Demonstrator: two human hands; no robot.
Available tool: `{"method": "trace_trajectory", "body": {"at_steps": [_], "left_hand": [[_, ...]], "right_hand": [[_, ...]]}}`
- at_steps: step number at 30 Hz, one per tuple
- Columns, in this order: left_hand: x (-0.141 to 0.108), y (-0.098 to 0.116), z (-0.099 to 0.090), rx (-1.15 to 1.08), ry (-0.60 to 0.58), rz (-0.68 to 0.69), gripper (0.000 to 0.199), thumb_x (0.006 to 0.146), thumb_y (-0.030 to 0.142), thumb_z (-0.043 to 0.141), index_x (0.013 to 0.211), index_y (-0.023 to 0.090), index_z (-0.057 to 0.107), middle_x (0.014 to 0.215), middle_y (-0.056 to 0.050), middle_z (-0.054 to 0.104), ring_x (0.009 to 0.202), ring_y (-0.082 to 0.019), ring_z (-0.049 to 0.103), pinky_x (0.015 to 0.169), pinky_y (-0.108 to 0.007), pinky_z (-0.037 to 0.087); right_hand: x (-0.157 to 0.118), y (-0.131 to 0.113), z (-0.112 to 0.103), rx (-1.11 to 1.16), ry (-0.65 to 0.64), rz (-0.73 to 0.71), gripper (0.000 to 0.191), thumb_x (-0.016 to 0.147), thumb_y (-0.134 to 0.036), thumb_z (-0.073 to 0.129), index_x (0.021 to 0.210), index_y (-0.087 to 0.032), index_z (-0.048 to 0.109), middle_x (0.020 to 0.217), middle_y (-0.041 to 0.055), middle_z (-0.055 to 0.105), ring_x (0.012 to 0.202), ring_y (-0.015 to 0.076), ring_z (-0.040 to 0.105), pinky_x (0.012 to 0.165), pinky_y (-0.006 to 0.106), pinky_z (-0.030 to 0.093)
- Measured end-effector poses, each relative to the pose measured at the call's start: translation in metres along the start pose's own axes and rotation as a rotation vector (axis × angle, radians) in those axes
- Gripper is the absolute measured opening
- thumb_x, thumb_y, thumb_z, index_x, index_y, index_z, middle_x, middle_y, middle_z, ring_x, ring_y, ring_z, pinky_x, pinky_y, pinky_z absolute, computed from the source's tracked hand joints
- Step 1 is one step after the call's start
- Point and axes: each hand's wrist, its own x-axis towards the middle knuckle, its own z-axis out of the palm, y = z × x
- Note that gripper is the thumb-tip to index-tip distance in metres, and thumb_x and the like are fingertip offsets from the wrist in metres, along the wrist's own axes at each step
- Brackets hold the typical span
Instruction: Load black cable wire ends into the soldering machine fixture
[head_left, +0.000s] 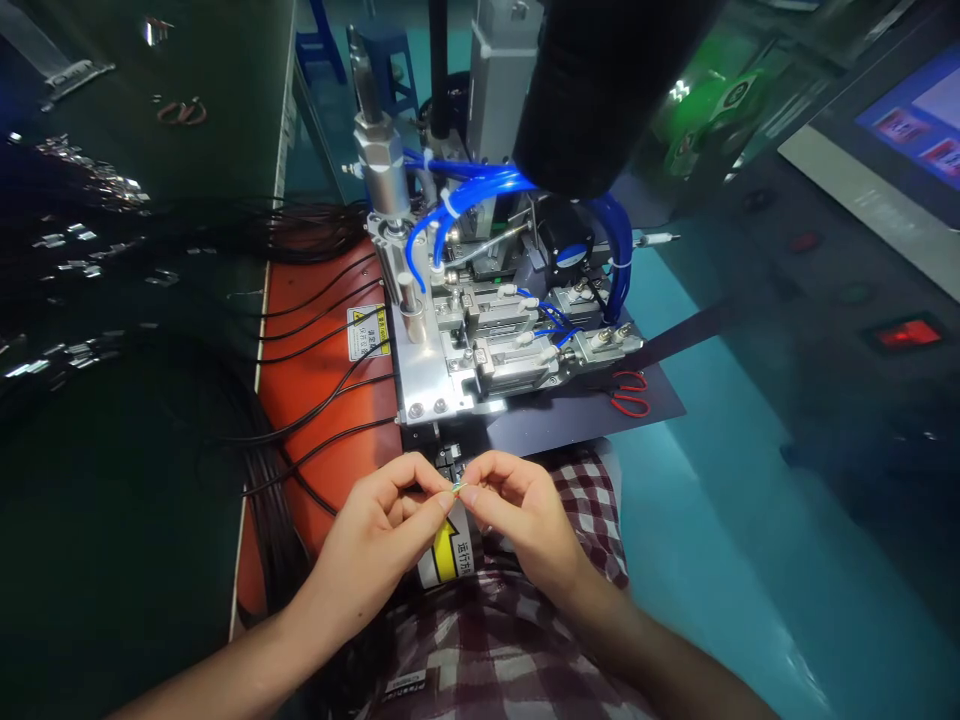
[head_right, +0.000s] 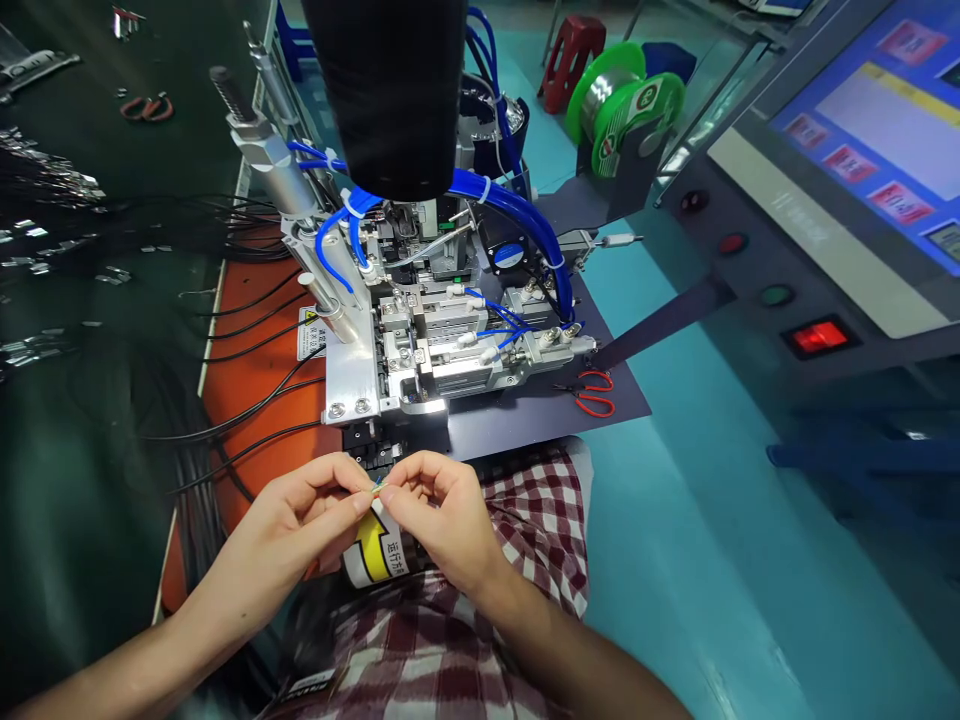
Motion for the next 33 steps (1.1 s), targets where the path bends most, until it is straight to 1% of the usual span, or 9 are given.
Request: {"method": "trace_trajectory", "body": {"at_steps": [6,12,15,19,22,28,31,33], "left_hand": [[-0.0007,0.0011,0.0000,0.024,0.000,0.010,0.026,0.082,0.042,0.057,0.076,0.017,0.051,0.045,0.010,0.033,0.042,-0.006,0.026,0.041,-0.019,0.018],[0.0007,0.0019,0.0006,0.022,0.006,0.010,0.027,0.081,0.043,0.057,0.076,0.017,0.051,0.046,0.010,0.032,0.042,-0.007,0.026,0.041,-0.019,0.018],[0.0001,0.0019,0.0006,0.027,0.008,0.009,0.028,0.081,0.044,0.057,0.076,0.017,0.051,0.046,0.009,0.033,0.043,-0.007,0.027,0.041,-0.019,0.018],[-0.0005,0.0019,0.0001,0.021,0.008,0.009,0.028,0.080,0.044,0.058,0.076,0.017,0.051,0.045,0.010,0.033,0.042,-0.007,0.027,0.041,-0.019,0.018],[-0.0002,0.0017,0.0002,0.016,0.006,0.005,0.027,0.081,0.044,0.057,0.076,0.017,0.050,0.045,0.009,0.033,0.042,-0.006,0.027,0.041,-0.019,0.018],[-0.0004,0.0015,0.0009,-0.002,0.010,-0.001,0.027,0.082,0.043,0.057,0.077,0.018,0.050,0.045,0.010,0.032,0.042,-0.007,0.026,0.040,-0.019,0.018],[0.0001,0.0020,0.0013,0.005,0.003,0.005,0.026,0.082,0.043,0.056,0.076,0.018,0.050,0.044,0.010,0.033,0.042,-0.007,0.025,0.041,-0.019,0.018],[0.0006,0.0024,0.0017,0.001,0.008,0.005,0.026,0.082,0.042,0.056,0.076,0.018,0.049,0.044,0.010,0.033,0.042,-0.006,0.025,0.040,-0.019,0.018]], "right_hand": [[0.0000,0.0008,0.0016,0.007,-0.006,-0.010,0.012,0.070,-0.027,0.067,0.069,-0.018,0.060,0.053,-0.0064,0.045,0.050,0.0083,0.036,0.048,0.024,0.028],[0.0007,0.0018,0.0004,-0.004,-0.006,-0.015,0.013,0.072,-0.028,0.066,0.069,-0.018,0.059,0.053,-0.0066,0.043,0.049,0.0081,0.034,0.047,0.023,0.027],[0.0010,0.0015,0.0007,-0.001,-0.006,-0.018,0.013,0.071,-0.028,0.066,0.069,-0.017,0.059,0.054,-0.0061,0.045,0.050,0.0082,0.035,0.048,0.023,0.027],[0.0013,-0.0013,0.0024,0.004,0.003,-0.001,0.014,0.070,-0.028,0.066,0.067,-0.017,0.058,0.053,-0.0058,0.046,0.049,0.0080,0.037,0.048,0.023,0.028],[0.0011,-0.0015,0.0033,0.016,0.013,0.011,0.015,0.069,-0.028,0.067,0.066,-0.017,0.058,0.052,-0.0066,0.045,0.048,0.0076,0.036,0.047,0.023,0.028],[-0.0016,0.0050,0.0029,-0.044,0.053,-0.035,0.016,0.072,-0.030,0.067,0.068,-0.018,0.059,0.057,-0.0045,0.051,0.052,0.0092,0.041,0.050,0.024,0.033],[-0.0027,0.0037,0.0016,-0.066,0.046,-0.043,0.016,0.074,-0.032,0.066,0.069,-0.018,0.059,0.058,-0.0039,0.051,0.053,0.0099,0.042,0.051,0.024,0.035],[-0.0031,0.0011,0.0010,-0.079,0.040,-0.060,0.016,0.075,-0.032,0.065,0.072,-0.018,0.061,0.062,-0.0023,0.054,0.055,0.0107,0.045,0.053,0.025,0.037]]}}
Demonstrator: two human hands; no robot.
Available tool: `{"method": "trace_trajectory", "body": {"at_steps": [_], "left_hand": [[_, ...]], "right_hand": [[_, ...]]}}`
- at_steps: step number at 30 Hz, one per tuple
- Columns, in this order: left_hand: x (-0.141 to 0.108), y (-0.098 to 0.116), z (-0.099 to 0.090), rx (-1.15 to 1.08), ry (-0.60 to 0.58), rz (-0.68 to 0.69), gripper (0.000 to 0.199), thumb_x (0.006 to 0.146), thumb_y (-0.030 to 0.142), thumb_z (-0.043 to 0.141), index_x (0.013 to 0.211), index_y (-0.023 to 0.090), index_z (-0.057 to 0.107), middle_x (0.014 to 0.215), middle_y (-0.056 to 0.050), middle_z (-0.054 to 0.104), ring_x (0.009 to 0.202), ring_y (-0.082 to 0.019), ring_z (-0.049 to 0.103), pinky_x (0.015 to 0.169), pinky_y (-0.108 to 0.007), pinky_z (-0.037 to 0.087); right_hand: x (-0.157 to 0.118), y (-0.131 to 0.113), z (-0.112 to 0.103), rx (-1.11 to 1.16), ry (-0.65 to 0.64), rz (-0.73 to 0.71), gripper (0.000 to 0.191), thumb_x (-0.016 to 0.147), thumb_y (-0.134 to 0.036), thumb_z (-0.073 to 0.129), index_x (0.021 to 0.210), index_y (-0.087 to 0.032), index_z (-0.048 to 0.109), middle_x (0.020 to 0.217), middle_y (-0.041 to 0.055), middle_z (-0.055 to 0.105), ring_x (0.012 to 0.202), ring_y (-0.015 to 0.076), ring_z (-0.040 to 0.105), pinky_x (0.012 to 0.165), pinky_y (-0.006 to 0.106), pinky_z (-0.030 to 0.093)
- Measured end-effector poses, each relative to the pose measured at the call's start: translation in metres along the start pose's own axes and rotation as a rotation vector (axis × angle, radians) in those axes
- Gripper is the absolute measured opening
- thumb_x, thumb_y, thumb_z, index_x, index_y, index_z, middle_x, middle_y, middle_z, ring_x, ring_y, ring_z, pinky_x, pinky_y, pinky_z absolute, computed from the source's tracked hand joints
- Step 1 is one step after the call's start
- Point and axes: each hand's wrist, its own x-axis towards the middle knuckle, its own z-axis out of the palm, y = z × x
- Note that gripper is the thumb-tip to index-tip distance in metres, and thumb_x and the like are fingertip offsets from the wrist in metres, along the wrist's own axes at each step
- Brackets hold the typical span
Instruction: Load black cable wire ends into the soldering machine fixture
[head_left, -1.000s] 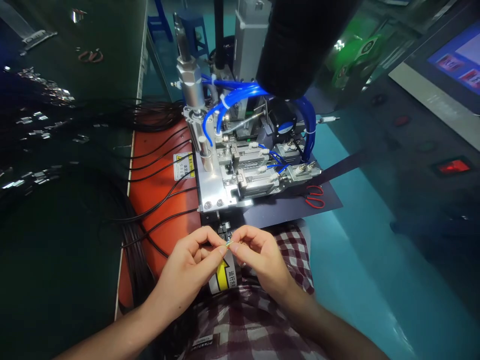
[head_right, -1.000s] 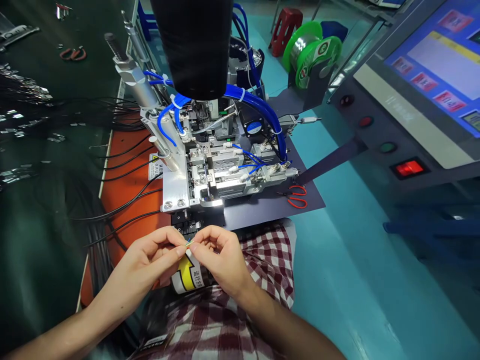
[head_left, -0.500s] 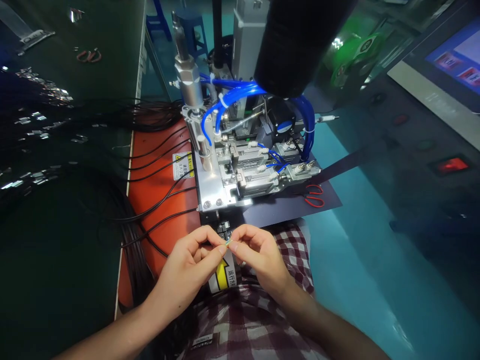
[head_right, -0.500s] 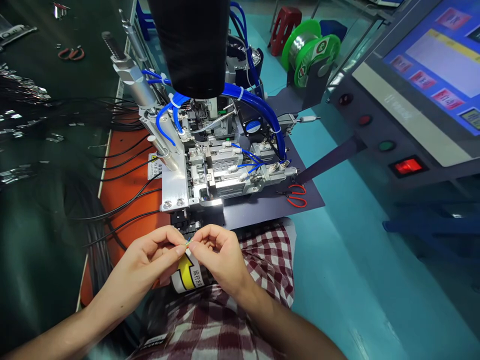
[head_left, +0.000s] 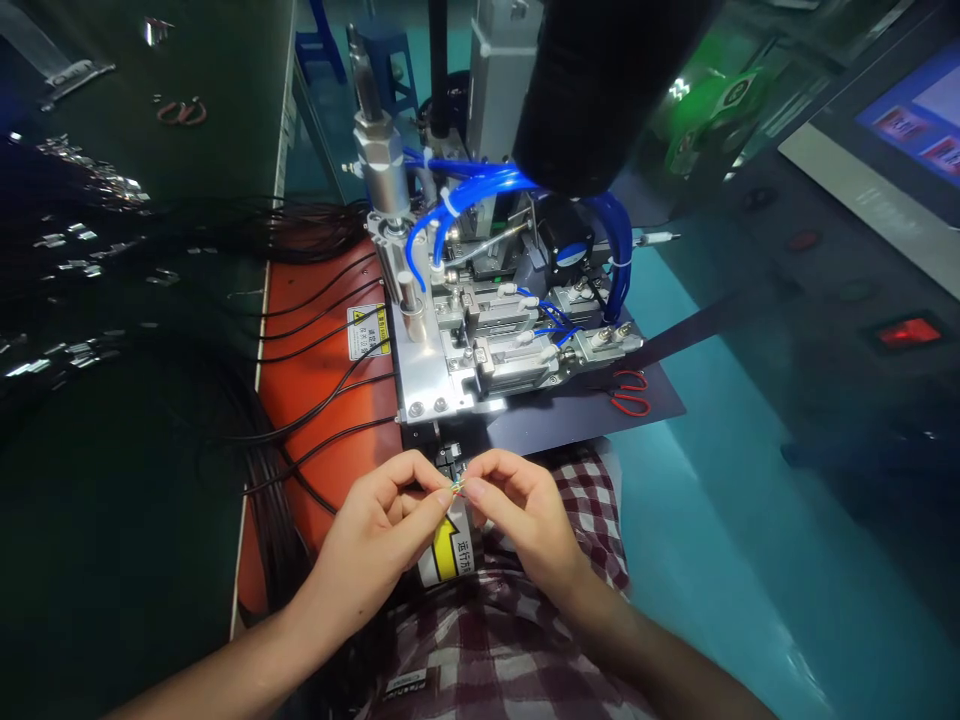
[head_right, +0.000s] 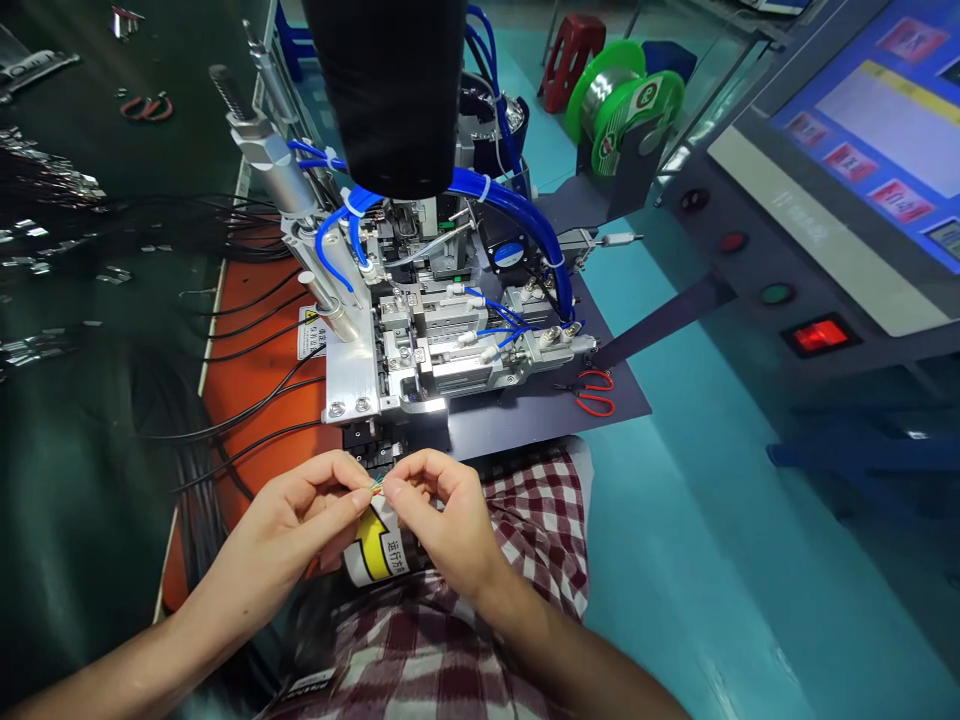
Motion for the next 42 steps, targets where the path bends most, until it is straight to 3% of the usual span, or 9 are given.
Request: {"method": "trace_trajectory", "body": {"at_steps": [10,17,27,42], "left_hand": [[0.000,-0.002,-0.002,0.010,-0.006,0.009,0.024,0.083,0.040,0.055,0.077,0.018,0.049,0.044,0.010,0.033,0.042,-0.006,0.025,0.041,-0.019,0.019],[0.001,-0.002,0.000,0.005,-0.002,0.011,0.025,0.082,0.041,0.056,0.076,0.017,0.049,0.043,0.010,0.032,0.041,-0.006,0.026,0.040,-0.018,0.019],[0.002,-0.004,-0.001,-0.035,0.003,-0.002,0.027,0.080,0.043,0.057,0.076,0.017,0.049,0.041,0.011,0.034,0.039,-0.005,0.025,0.038,-0.017,0.019],[0.003,-0.006,-0.002,-0.032,0.003,0.006,0.028,0.080,0.043,0.058,0.076,0.017,0.049,0.040,0.011,0.033,0.037,-0.005,0.023,0.037,-0.017,0.018]], "right_hand": [[0.000,-0.003,0.003,-0.149,0.068,-0.113,0.011,0.078,-0.028,0.062,0.073,-0.018,0.062,0.068,0.0004,0.060,0.057,0.0118,0.047,0.052,0.025,0.039],[0.000,-0.002,0.004,-0.186,0.056,-0.190,0.013,0.081,-0.023,0.059,0.069,-0.018,0.058,0.068,-0.0019,0.052,0.057,0.0097,0.043,0.052,0.024,0.037],[0.000,0.006,0.001,-0.041,-0.023,-0.085,0.016,0.084,-0.031,0.057,0.075,-0.018,0.055,0.061,-0.0047,0.047,0.051,0.0086,0.041,0.049,0.023,0.034],[0.001,0.001,0.002,-0.243,0.032,-0.219,0.013,0.083,-0.023,0.056,0.072,-0.018,0.056,0.068,-0.0026,0.051,0.059,0.0100,0.042,0.055,0.024,0.036]]}}
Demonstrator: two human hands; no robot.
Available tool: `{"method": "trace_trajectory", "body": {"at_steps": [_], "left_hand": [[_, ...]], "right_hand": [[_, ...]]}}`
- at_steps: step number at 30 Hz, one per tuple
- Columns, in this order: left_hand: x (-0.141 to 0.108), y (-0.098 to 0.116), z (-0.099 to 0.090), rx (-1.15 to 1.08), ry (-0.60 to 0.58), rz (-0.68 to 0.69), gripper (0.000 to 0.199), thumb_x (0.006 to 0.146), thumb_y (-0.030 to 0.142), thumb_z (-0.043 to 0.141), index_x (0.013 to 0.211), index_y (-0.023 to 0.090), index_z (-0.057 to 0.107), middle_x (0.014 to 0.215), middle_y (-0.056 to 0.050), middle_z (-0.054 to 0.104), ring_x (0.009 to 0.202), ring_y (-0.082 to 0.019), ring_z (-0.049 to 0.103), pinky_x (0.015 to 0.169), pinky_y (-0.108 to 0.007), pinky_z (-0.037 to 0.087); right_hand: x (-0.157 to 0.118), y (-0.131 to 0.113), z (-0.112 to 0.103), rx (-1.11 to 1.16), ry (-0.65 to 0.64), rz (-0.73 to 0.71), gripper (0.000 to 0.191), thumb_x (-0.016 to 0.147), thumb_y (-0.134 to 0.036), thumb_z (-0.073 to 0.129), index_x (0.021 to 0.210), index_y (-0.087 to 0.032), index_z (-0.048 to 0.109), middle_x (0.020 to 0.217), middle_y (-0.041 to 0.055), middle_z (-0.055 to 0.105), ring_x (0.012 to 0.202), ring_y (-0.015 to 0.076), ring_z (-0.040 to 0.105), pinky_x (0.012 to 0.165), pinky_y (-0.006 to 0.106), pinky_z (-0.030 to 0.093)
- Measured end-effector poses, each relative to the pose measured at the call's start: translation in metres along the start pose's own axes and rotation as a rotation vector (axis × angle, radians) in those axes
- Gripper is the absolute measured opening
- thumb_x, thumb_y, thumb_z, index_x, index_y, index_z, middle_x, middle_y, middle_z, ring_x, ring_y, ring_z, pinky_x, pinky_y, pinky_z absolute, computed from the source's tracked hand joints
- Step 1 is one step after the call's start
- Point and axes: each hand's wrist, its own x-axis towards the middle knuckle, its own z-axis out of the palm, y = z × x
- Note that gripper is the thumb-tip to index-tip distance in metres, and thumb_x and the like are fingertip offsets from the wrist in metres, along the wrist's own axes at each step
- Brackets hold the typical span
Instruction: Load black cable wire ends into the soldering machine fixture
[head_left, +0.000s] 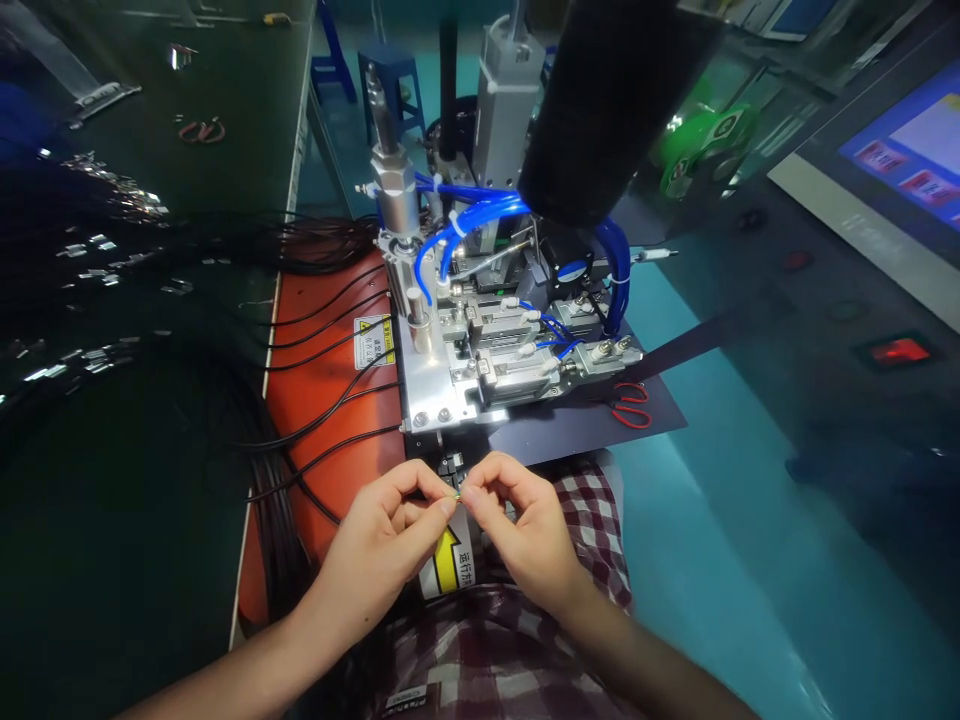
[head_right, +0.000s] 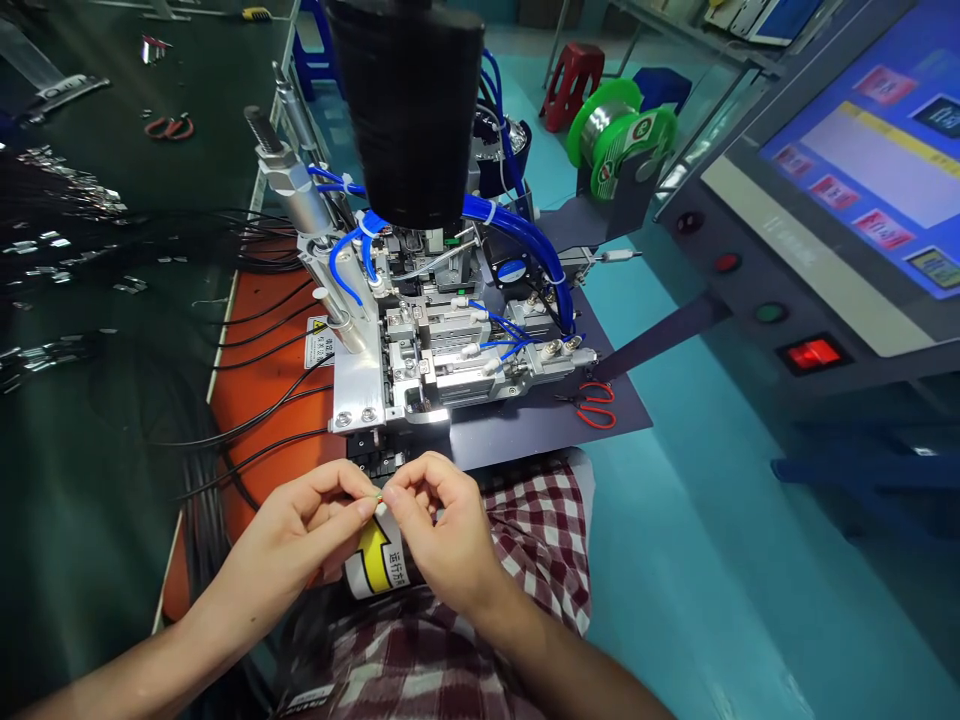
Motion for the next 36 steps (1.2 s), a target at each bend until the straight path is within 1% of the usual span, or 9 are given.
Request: {"method": "trace_trajectory", "body": {"at_steps": [5,10,12,21,27,29,31,33,36], "left_hand": [[-0.0014,-0.0002,-0.0001,0.007,-0.003,0.005,0.027,0.079,0.042,0.059,0.077,0.017,0.049,0.040,0.012,0.033,0.037,-0.005,0.023,0.037,-0.016,0.017],[-0.0025,-0.0017,-0.0005,0.011,0.000,0.023,0.026,0.081,0.042,0.057,0.077,0.017,0.050,0.042,0.011,0.034,0.040,-0.005,0.023,0.039,-0.017,0.017],[-0.0025,-0.0010,-0.0004,0.011,-0.001,0.015,0.025,0.081,0.041,0.057,0.077,0.017,0.050,0.042,0.011,0.033,0.039,-0.005,0.024,0.039,-0.017,0.017],[0.0006,0.0010,-0.0011,-0.020,-0.002,-0.017,0.025,0.079,0.040,0.058,0.075,0.017,0.049,0.040,0.011,0.033,0.037,-0.005,0.024,0.036,-0.017,0.019],[-0.0010,-0.0002,0.0003,0.006,0.005,-0.011,0.025,0.081,0.040,0.058,0.075,0.017,0.049,0.040,0.011,0.033,0.037,-0.005,0.024,0.037,-0.017,0.019],[-0.0025,-0.0018,0.0024,0.027,0.038,0.044,0.023,0.081,0.038,0.058,0.077,0.016,0.052,0.046,0.009,0.037,0.041,-0.005,0.030,0.040,-0.018,0.023],[-0.0037,-0.0037,0.0044,0.064,0.100,0.141,0.019,0.081,0.035,0.059,0.081,0.016,0.056,0.061,0.005,0.048,0.051,-0.007,0.040,0.046,-0.019,0.030],[-0.0038,-0.0047,0.0057,0.110,0.142,0.202,0.016,0.080,0.033,0.061,0.083,0.017,0.058,0.071,0.003,0.051,0.057,-0.007,0.043,0.051,-0.019,0.034],[-0.0020,-0.0025,0.0059,0.126,0.113,0.156,0.019,0.081,0.035,0.062,0.080,0.017,0.057,0.059,0.006,0.043,0.048,-0.006,0.036,0.044,-0.019,0.028]], "right_hand": [[-0.0031,0.0047,0.0009,-0.042,0.027,-0.123,0.012,0.085,-0.020,0.054,0.073,-0.018,0.056,0.073,-0.0018,0.051,0.066,0.0108,0.045,0.061,0.024,0.037],[-0.0009,0.0079,0.0008,0.224,-0.088,0.126,0.016,0.085,-0.029,0.056,0.074,-0.019,0.052,0.059,-0.0065,0.042,0.049,0.0071,0.033,0.046,0.022,0.028],[0.0000,0.0073,-0.0013,0.271,-0.127,0.167,0.016,0.085,-0.031,0.057,0.075,-0.018,0.053,0.056,-0.0073,0.040,0.047,0.0066,0.032,0.044,0.022,0.026],[-0.0006,0.0038,-0.0038,0.109,-0.063,0.114,0.014,0.082,-0.030,0.059,0.079,-0.016,0.061,0.066,-0.0019,0.052,0.051,0.0089,0.040,0.047,0.023,0.033],[-0.0008,0.0007,-0.0027,-0.122,0.001,-0.091,0.014,0.085,-0.022,0.054,0.072,-0.019,0.056,0.072,-0.0002,0.054,0.066,0.0125,0.047,0.061,0.026,0.038],[-0.0016,0.0007,-0.0030,-0.083,-0.029,-0.033,0.015,0.086,-0.025,0.053,0.073,-0.019,0.054,0.068,-0.0018,0.051,0.060,0.0113,0.045,0.056,0.025,0.036],[-0.0027,0.0023,-0.0021,0.076,-0.095,0.112,0.018,0.087,-0.032,0.053,0.075,-0.020,0.051,0.058,-0.0054,0.044,0.050,0.0090,0.037,0.047,0.023,0.030],[-0.0041,0.0045,0.0000,0.232,-0.131,0.219,0.021,0.087,-0.037,0.053,0.075,-0.020,0.049,0.051,-0.0086,0.037,0.044,0.0074,0.030,0.042,0.022,0.024],[-0.0068,0.0056,0.0034,0.259,-0.065,0.209,0.023,0.085,-0.037,0.057,0.073,-0.019,0.050,0.054,-0.0081,0.037,0.046,0.0067,0.029,0.042,0.021,0.023]]}}
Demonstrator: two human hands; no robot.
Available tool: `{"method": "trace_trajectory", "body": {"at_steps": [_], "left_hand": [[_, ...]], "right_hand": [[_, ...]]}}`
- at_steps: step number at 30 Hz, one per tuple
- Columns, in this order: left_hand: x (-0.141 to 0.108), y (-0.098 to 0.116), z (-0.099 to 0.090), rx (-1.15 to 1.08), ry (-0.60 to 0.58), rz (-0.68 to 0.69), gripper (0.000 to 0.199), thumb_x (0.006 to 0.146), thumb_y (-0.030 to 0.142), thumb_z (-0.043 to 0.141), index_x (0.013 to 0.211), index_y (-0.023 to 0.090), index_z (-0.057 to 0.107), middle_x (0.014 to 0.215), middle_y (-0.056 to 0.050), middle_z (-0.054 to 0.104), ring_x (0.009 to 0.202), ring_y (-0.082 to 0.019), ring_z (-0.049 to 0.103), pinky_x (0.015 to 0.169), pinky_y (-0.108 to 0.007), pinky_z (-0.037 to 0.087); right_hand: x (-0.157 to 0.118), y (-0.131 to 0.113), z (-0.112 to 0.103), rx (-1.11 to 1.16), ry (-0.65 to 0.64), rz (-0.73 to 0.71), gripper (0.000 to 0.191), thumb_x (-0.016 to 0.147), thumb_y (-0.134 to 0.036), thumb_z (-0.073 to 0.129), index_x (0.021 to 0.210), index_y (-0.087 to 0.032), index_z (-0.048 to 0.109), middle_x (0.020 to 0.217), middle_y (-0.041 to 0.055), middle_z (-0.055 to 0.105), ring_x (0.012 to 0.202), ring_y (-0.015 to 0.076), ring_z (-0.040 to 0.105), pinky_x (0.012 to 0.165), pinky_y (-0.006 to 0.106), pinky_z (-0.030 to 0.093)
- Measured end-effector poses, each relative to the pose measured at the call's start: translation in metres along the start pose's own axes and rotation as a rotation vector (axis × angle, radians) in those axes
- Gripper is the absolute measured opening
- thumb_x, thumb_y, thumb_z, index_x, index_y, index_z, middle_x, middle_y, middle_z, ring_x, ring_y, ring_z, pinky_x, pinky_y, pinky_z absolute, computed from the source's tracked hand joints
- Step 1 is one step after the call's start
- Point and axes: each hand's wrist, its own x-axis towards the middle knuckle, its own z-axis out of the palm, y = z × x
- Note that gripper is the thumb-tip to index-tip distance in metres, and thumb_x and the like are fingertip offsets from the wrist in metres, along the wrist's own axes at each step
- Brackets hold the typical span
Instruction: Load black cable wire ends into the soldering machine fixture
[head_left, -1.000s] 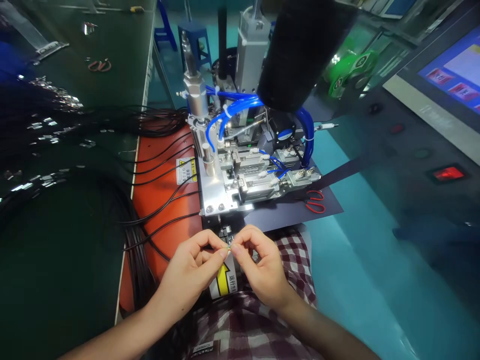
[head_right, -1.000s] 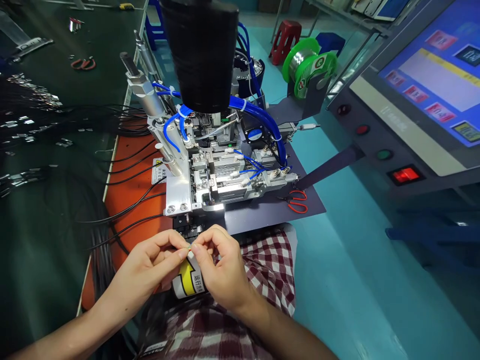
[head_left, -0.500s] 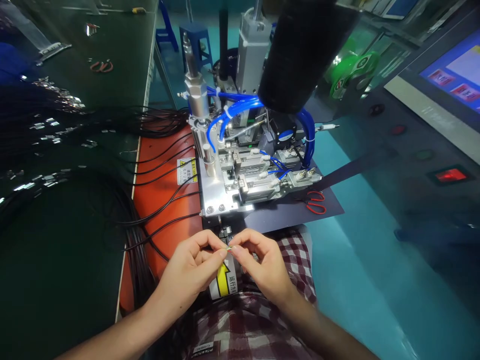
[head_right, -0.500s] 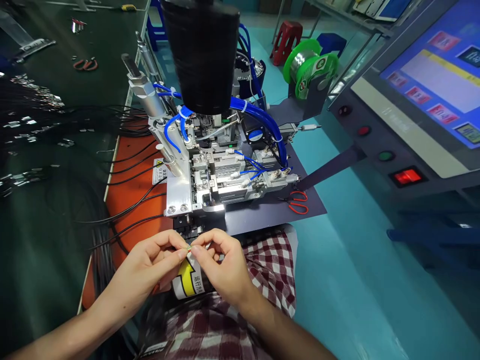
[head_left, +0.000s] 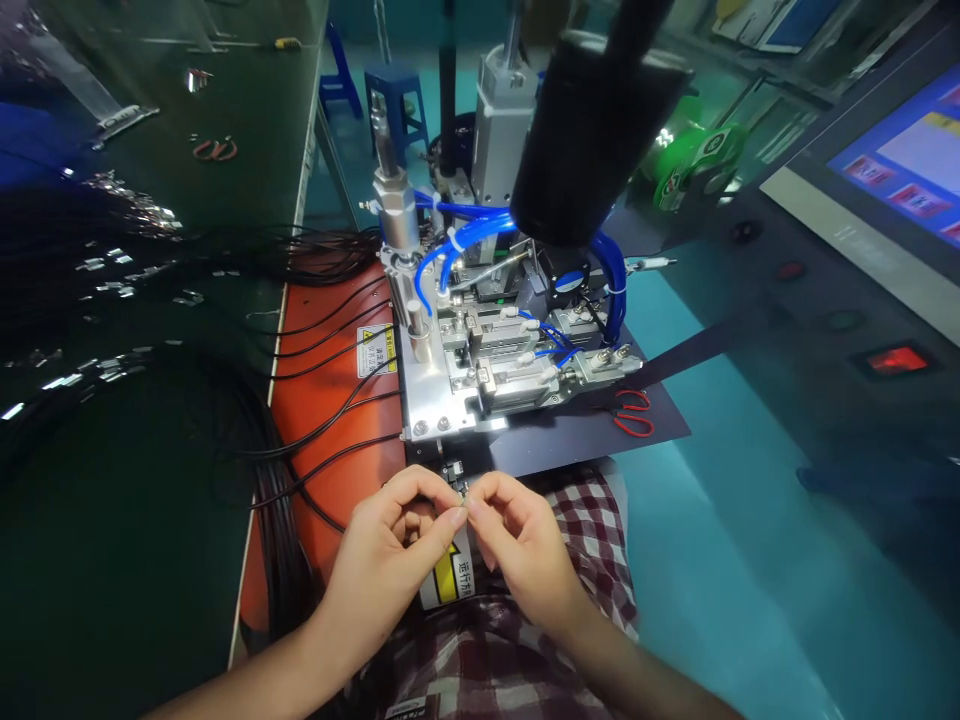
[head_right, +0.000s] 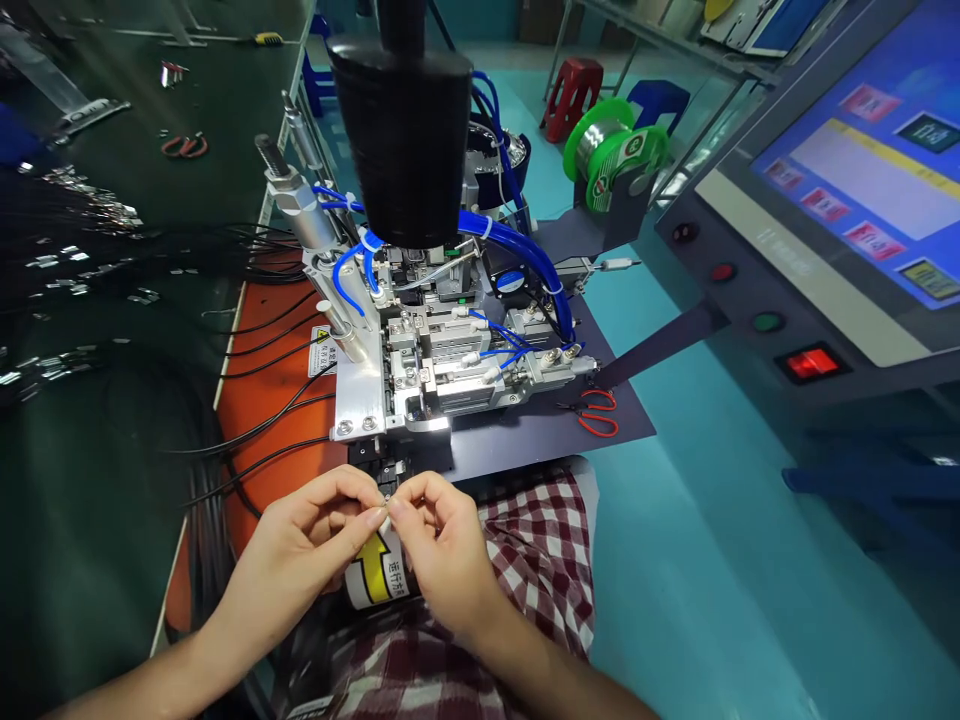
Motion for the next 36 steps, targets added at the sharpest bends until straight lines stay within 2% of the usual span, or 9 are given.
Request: {"method": "trace_trajectory", "body": {"at_steps": [4,7,11,13,16,20,25,30,36], "left_hand": [[0.001,0.004,-0.001,-0.040,-0.061,-0.062,0.021,0.083,0.037,0.059,0.078,0.018,0.054,0.051,0.009,0.032,0.044,-0.006,0.028,0.041,-0.020,0.021],[-0.001,0.002,-0.002,-0.013,-0.055,0.043,0.016,0.087,0.033,0.055,0.080,0.018,0.052,0.065,0.005,0.041,0.053,-0.007,0.036,0.048,-0.020,0.030],[-0.002,-0.004,-0.006,0.267,-0.038,0.347,0.010,0.091,0.023,0.046,0.084,0.020,0.053,0.089,-0.001,0.047,0.078,-0.012,0.048,0.067,-0.024,0.039],[0.001,-0.004,-0.009,0.443,-0.068,0.380,0.013,0.093,0.020,0.040,0.086,0.020,0.051,0.090,-0.001,0.047,0.080,-0.014,0.049,0.071,-0.026,0.040],[0.007,-0.004,-0.015,0.599,-0.089,0.322,0.011,0.094,0.021,0.038,0.094,0.022,0.049,0.091,-0.001,0.048,0.082,-0.014,0.051,0.073,-0.027,0.041],[0.014,-0.010,-0.026,0.670,-0.018,0.388,0.013,0.093,0.021,0.042,0.100,0.022,0.053,0.091,-0.001,0.051,0.083,-0.014,0.054,0.074,-0.024,0.042],[0.018,-0.024,-0.034,0.784,-0.076,0.540,0.032,0.092,0.013,0.037,0.116,0.023,0.056,0.088,-0.002,0.050,0.075,-0.012,0.056,0.066,-0.022,0.045],[0.019,-0.022,-0.034,0.933,-0.024,0.649,0.037,0.089,0.009,0.035,0.116,0.019,0.060,0.080,-0.004,0.051,0.065,-0.014,0.055,0.056,-0.023,0.047],[0.021,-0.024,-0.033,1.038,0.017,0.665,0.043,0.086,0.007,0.034,0.117,0.020,0.060,0.079,-0.005,0.051,0.065,-0.016,0.056,0.054,-0.025,0.049]], "right_hand": [[-0.003,-0.004,0.000,-0.059,0.005,-0.024,0.023,0.086,-0.037,0.056,0.073,-0.018,0.051,0.058,-0.0067,0.039,0.049,0.0069,0.031,0.044,0.022,0.025],[-0.003,-0.007,-0.004,-0.017,-0.080,0.027,0.024,0.086,-0.039,0.055,0.074,-0.019,0.049,0.054,-0.0082,0.036,0.046,0.0067,0.028,0.043,0.022,0.022],[0.004,-0.008,-0.009,-0.125,-0.076,0.005,0.024,0.085,-0.037,0.055,0.071,-0.018,0.049,0.058,-0.0065,0.039,0.049,0.0078,0.032,0.045,0.023,0.026],[0.010,-0.007,-0.011,-0.173,-0.066,-0.020,0.023,0.085,-0.036,0.055,0.071,-0.018,0.049,0.060,-0.0056,0.040,0.051,0.0084,0.034,0.047,0.023,0.028],[0.021,-0.005,-0.015,-0.191,-0.051,-0.016,0.023,0.084,-0.037,0.055,0.072,-0.018,0.049,0.059,-0.0061,0.039,0.050,0.0086,0.033,0.047,0.023,0.027],[0.036,-0.004,-0.024,-0.219,-0.049,0.024,0.025,0.082,-0.040,0.057,0.071,-0.018,0.050,0.056,-0.0064,0.040,0.048,0.0083,0.033,0.045,0.023,0.025],[0.044,0.000,-0.029,-0.231,-0.086,0.060,0.026,0.080,-0.041,0.058,0.070,-0.018,0.052,0.053,-0.0063,0.042,0.047,0.0085,0.036,0.044,0.023,0.027],[0.046,0.003,-0.027,-0.243,-0.074,0.065,0.026,0.080,-0.040,0.059,0.070,-0.017,0.052,0.055,-0.0053,0.045,0.047,0.0086,0.038,0.045,0.023,0.030],[0.048,0.004,-0.027,-0.245,-0.066,0.053,0.024,0.079,-0.039,0.059,0.070,-0.017,0.055,0.055,-0.0049,0.045,0.048,0.0088,0.040,0.044,0.022,0.032]]}}
